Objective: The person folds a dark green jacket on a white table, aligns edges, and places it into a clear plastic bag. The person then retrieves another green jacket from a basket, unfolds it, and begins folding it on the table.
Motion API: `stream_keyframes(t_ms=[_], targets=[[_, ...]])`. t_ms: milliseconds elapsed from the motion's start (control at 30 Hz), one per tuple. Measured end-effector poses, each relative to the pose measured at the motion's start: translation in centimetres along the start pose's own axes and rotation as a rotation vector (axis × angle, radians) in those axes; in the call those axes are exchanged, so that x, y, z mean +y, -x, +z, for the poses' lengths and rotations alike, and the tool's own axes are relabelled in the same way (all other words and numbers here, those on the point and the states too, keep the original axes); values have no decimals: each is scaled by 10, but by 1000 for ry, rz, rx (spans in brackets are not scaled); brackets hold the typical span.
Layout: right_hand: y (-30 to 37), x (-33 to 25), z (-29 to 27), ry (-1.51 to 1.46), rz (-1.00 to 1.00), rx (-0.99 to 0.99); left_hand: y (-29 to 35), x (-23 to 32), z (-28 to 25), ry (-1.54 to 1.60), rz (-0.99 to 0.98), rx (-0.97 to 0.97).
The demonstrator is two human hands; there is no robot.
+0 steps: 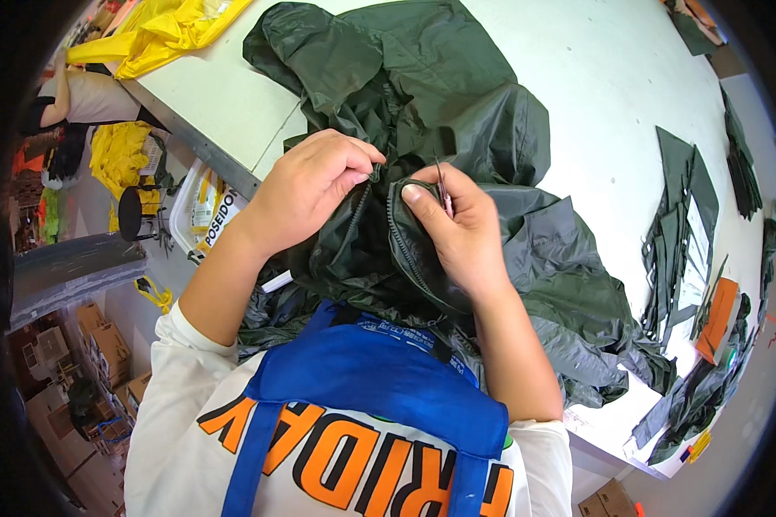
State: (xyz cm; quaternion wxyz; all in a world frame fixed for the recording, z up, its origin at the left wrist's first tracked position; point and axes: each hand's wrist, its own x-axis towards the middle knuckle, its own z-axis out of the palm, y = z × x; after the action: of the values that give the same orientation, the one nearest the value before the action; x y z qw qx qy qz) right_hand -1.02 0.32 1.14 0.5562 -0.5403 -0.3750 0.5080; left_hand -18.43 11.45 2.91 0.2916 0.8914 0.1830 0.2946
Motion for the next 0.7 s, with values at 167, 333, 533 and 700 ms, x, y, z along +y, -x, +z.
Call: stream_keyframes(t_ms=[167,333,533,700], targets=[[1,-23,2,384,-82,67,-2,17,3,35,25,80],[1,-22,4,461,-103,72,-1,17,2,13,14,120],[0,-21,7,473,-149,120,-3,24,-1,-43,47,41],[2,-19,12,444,-287,369,-7,33,3,128,-15,-133]])
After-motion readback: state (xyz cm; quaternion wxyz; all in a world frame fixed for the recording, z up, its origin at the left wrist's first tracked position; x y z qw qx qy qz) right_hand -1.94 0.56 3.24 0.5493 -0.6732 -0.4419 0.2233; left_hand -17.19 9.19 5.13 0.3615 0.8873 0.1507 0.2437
